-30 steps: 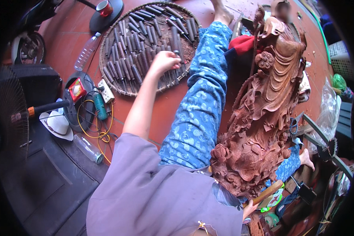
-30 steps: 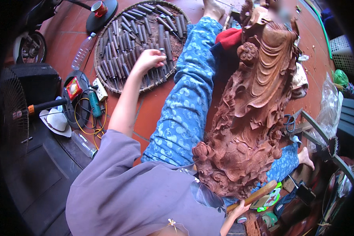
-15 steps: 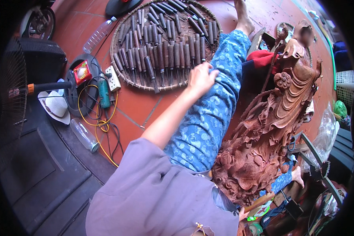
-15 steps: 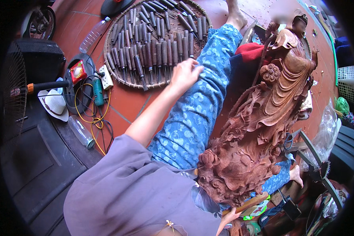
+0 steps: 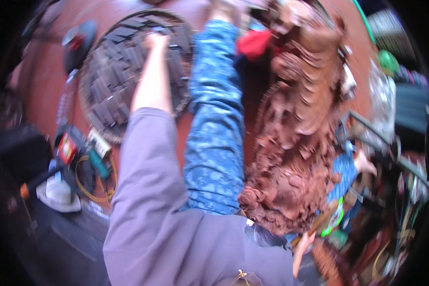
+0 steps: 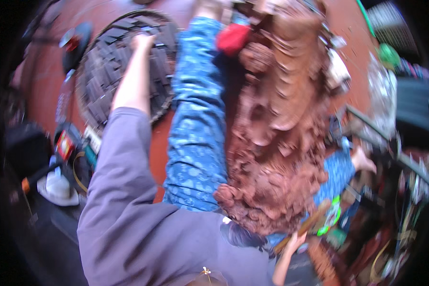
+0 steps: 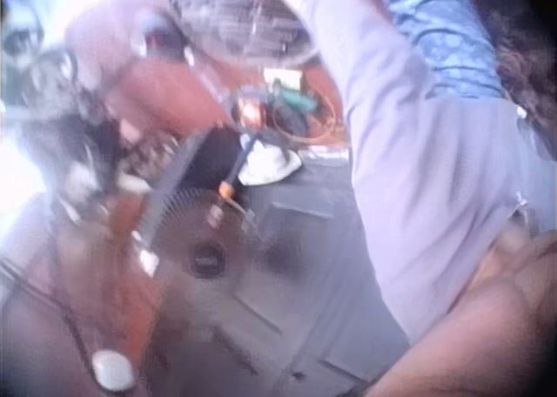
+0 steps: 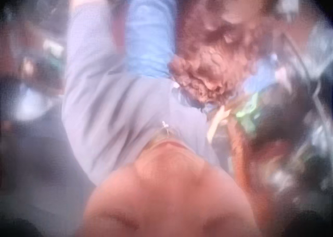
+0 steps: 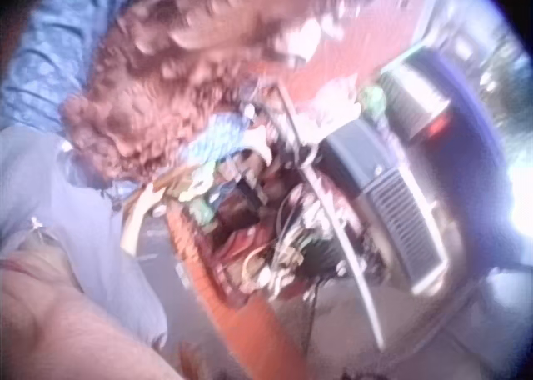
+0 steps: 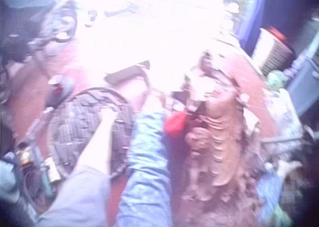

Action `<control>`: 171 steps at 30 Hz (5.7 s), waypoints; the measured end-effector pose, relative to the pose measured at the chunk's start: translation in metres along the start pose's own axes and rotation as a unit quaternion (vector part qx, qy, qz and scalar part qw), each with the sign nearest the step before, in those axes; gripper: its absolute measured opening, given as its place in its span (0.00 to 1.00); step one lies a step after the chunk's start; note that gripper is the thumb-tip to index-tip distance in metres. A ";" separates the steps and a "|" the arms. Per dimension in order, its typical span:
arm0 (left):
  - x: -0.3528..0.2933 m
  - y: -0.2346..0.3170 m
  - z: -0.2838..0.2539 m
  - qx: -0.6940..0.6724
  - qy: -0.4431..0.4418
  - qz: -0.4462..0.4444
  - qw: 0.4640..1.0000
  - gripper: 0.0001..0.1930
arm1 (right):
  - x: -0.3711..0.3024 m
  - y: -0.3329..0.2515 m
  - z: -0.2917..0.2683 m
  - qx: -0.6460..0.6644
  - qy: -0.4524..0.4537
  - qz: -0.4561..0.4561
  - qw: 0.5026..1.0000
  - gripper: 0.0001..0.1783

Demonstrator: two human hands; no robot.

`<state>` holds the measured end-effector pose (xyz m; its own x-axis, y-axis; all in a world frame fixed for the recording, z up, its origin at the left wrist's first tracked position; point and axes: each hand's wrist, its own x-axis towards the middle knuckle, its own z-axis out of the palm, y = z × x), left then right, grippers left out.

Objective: The person carves a large piece of reddish-brown wood using a chisel and a wooden mallet. They repeatedly strike the chisel to shape the wood and occasionally switch to different chisels from a nearby basket.

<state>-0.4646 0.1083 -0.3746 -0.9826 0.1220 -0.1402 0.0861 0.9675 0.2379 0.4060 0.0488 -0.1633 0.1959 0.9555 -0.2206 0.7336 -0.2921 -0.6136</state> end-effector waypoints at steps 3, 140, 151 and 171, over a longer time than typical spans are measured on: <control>0.039 -0.019 0.030 -0.288 -0.101 -0.066 0.950 0.23 | -0.004 -0.010 -0.001 0.031 0.000 0.080 0.996 0.27; -0.479 0.087 -0.174 -0.802 -0.497 0.156 0.293 0.21 | -0.002 0.001 0.008 0.153 0.022 0.109 0.982 0.19; -0.474 0.089 -0.173 -0.770 -0.528 0.189 0.305 0.21 | -0.002 -0.005 0.008 0.194 0.009 0.122 0.973 0.19; -0.510 0.045 -0.110 -0.829 -0.463 -0.005 0.312 0.32 | 0.038 -0.385 -0.050 -0.341 -0.093 -0.684 0.638 0.31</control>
<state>0.0224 0.0655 -0.1863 -0.4457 0.8761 -0.1836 -0.8749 -0.3830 0.2963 0.1640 0.1992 0.1026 -0.9653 0.2576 0.0428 0.2610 0.9565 0.1302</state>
